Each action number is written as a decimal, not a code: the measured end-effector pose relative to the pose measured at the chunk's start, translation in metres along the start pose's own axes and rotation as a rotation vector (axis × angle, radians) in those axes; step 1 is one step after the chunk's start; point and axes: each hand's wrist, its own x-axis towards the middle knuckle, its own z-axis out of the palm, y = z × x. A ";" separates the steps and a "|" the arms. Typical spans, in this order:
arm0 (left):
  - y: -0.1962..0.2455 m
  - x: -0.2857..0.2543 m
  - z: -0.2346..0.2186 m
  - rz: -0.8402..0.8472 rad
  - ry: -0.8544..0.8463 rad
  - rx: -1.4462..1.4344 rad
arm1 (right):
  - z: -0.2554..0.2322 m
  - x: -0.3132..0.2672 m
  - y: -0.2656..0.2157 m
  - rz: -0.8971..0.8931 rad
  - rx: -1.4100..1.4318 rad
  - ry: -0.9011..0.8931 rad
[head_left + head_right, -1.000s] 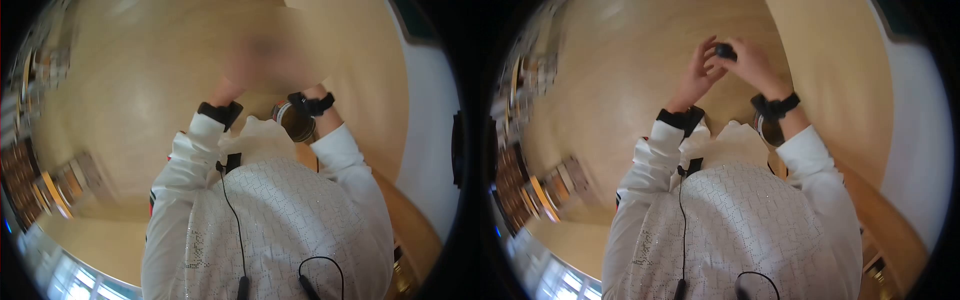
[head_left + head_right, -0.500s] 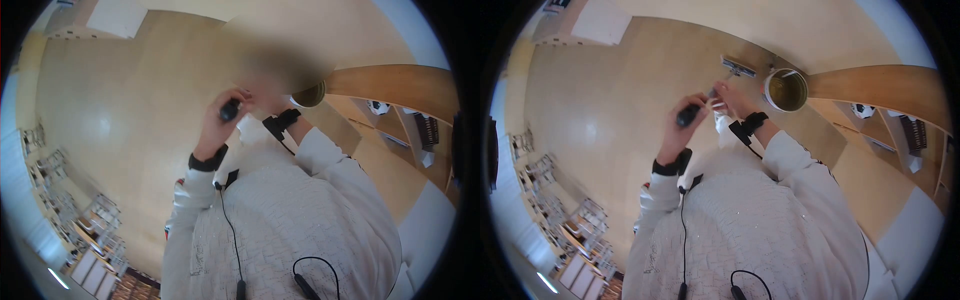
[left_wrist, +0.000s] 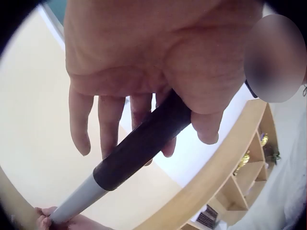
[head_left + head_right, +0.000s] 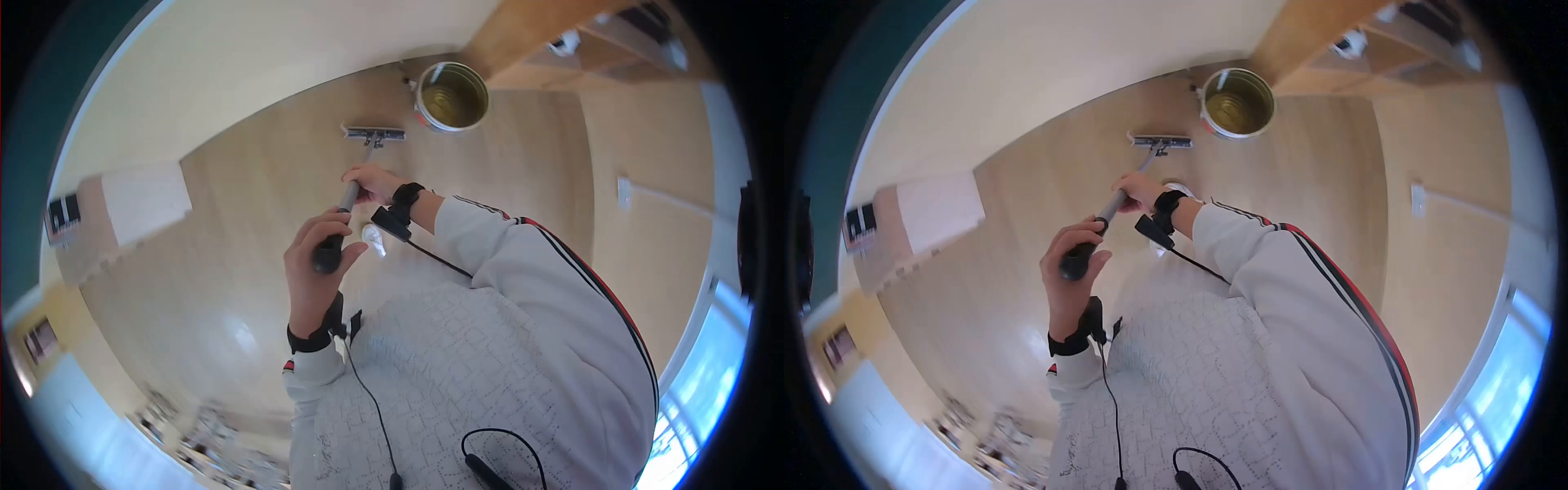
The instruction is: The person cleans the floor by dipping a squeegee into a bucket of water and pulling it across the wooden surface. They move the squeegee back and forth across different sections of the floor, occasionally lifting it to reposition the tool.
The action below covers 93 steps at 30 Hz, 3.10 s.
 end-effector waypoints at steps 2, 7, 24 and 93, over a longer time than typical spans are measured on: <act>-0.010 0.060 -0.037 0.032 -0.091 0.001 | 0.017 0.028 -0.032 -0.040 0.052 0.043; -0.019 0.145 -0.118 0.201 -0.276 -0.095 | 0.075 0.037 -0.091 -0.126 0.208 0.177; -0.203 0.283 -0.301 0.511 -0.938 -0.234 | 0.197 0.208 -0.088 -0.712 0.613 0.803; -0.237 -0.102 -0.796 0.299 -0.657 -0.386 | 0.735 0.184 0.169 -0.614 0.317 0.731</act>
